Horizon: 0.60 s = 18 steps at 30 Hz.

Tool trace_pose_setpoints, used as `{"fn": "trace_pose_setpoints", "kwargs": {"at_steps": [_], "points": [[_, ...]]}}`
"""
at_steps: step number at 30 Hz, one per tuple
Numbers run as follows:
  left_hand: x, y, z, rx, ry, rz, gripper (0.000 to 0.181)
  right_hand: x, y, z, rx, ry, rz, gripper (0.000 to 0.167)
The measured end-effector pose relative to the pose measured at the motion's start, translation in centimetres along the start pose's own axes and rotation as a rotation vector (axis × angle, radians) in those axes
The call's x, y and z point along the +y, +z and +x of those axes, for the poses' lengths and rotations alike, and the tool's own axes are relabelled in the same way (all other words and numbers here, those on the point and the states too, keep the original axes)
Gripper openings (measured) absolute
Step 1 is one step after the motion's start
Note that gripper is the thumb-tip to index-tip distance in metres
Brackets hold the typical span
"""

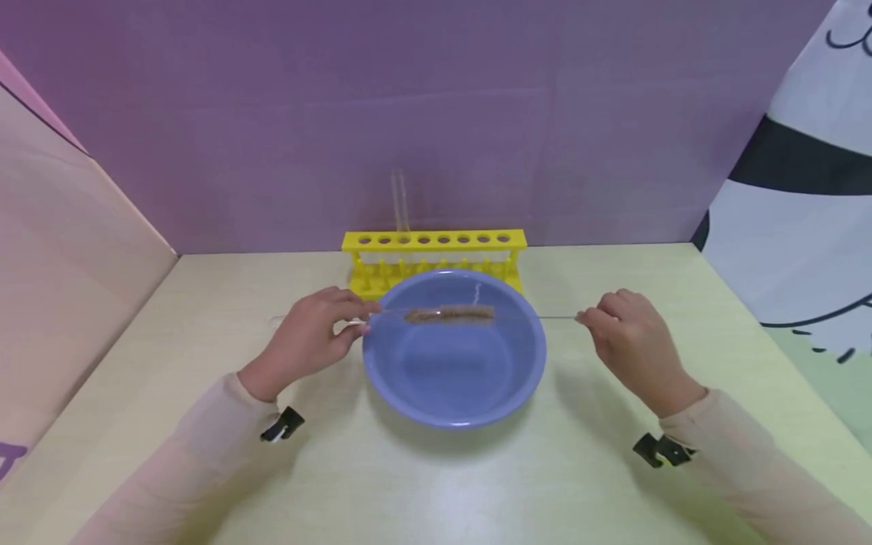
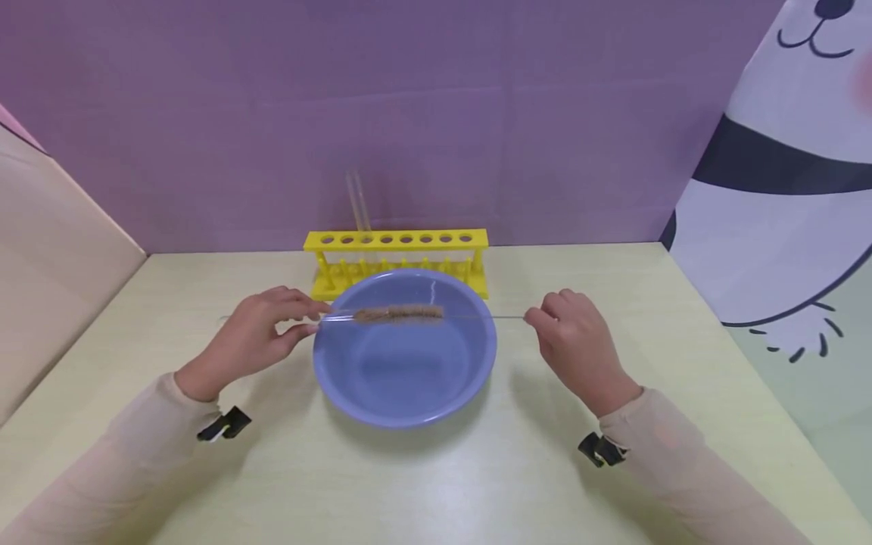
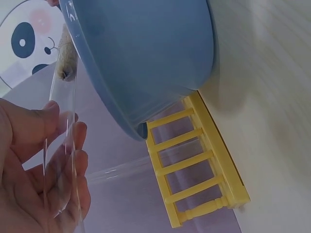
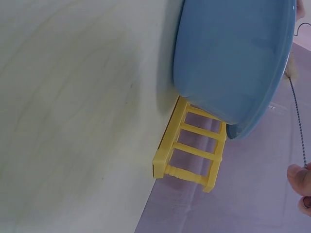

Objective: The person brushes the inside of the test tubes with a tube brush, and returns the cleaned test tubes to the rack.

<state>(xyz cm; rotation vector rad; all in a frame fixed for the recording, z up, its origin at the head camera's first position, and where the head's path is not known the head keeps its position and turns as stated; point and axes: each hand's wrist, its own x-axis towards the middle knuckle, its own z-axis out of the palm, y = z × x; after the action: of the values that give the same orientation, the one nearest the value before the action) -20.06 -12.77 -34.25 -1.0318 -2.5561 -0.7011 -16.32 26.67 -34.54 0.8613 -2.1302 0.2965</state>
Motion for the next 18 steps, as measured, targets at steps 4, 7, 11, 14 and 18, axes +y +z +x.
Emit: {"fn": "trace_pose_setpoints", "kwargs": {"at_steps": [4,7,11,14,18], "points": [[0.10,-0.11,0.09,-0.030,-0.023,-0.026,0.026,0.14,0.19,-0.11,0.048,-0.040,-0.016,0.026],[0.19,-0.13,0.12,-0.060,-0.046,-0.044,0.026,0.19,0.41,-0.16,0.088,-0.073,-0.041,0.042],[0.33,-0.11,0.11,-0.104,-0.073,-0.067,0.026,0.25,0.63,-0.24,0.121,-0.107,-0.069,0.040],[0.41,-0.11,0.18,-0.129,-0.085,-0.080,0.026,0.32,0.78,-0.27,0.137,-0.119,-0.072,0.038],[0.52,-0.22,0.43,-0.157,-0.102,-0.094,0.025,0.38,0.88,-0.28,0.151,-0.122,-0.073,0.039]]}}
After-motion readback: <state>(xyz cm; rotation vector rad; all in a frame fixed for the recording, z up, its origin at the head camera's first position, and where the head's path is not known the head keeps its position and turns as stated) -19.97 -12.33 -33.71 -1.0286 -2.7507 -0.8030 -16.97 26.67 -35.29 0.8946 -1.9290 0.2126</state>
